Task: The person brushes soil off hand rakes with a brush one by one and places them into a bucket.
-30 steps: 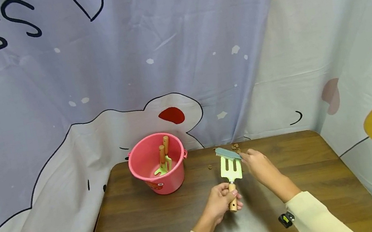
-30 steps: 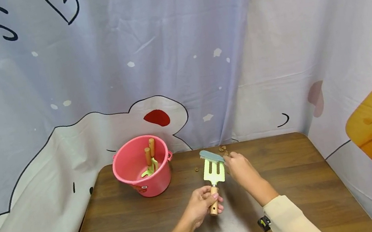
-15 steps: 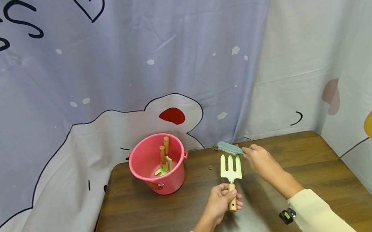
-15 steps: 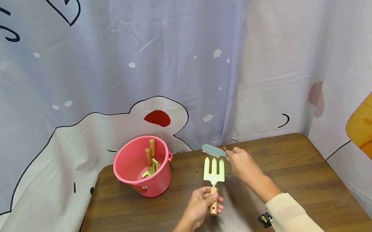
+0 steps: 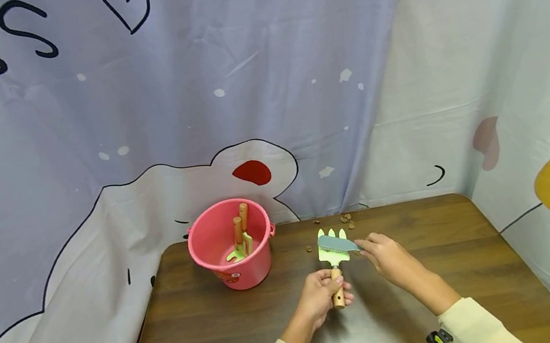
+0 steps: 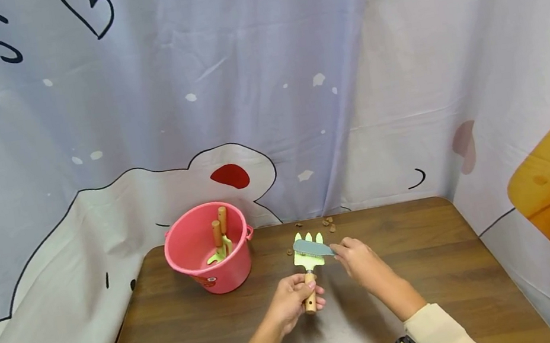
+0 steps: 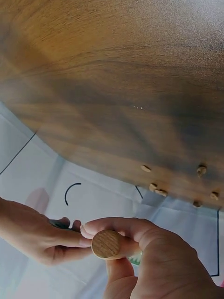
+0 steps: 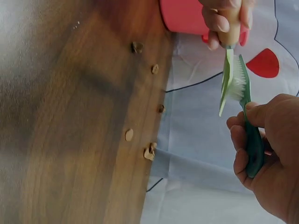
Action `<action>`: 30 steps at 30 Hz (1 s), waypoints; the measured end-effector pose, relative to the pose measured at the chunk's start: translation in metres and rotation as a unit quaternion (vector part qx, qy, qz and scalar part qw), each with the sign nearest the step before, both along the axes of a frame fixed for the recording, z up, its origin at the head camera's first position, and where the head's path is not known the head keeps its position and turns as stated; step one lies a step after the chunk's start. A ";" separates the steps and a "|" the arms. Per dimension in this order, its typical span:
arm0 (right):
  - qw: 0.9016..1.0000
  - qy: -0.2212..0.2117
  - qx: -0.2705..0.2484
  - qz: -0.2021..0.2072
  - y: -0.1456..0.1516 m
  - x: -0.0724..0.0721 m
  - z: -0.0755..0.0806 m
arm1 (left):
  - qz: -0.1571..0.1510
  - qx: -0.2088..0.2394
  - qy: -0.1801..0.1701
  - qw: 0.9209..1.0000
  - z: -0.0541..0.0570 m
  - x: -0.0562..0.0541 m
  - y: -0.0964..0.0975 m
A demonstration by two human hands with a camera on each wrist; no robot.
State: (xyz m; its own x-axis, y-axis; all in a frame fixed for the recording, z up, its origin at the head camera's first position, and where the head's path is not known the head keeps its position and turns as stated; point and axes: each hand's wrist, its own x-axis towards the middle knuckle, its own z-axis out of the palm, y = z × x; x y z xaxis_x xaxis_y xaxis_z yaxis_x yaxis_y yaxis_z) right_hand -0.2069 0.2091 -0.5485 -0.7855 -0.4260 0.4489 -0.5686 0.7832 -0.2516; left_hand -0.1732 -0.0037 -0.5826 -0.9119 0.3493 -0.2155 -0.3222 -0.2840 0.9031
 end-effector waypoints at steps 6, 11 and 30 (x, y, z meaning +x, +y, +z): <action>1.000 0.006 0.002 -0.018 -0.007 -0.005 0.002 | -0.002 -0.003 -0.003 1.000 -0.001 0.002 0.002; 0.999 -0.007 0.007 -0.031 -0.011 -0.016 0.002 | -0.004 -0.008 -0.007 1.000 -0.002 0.003 0.002; 0.997 -0.027 -0.007 -0.072 -0.008 -0.039 0.018 | 0.006 -0.026 0.020 0.999 -0.001 0.010 0.002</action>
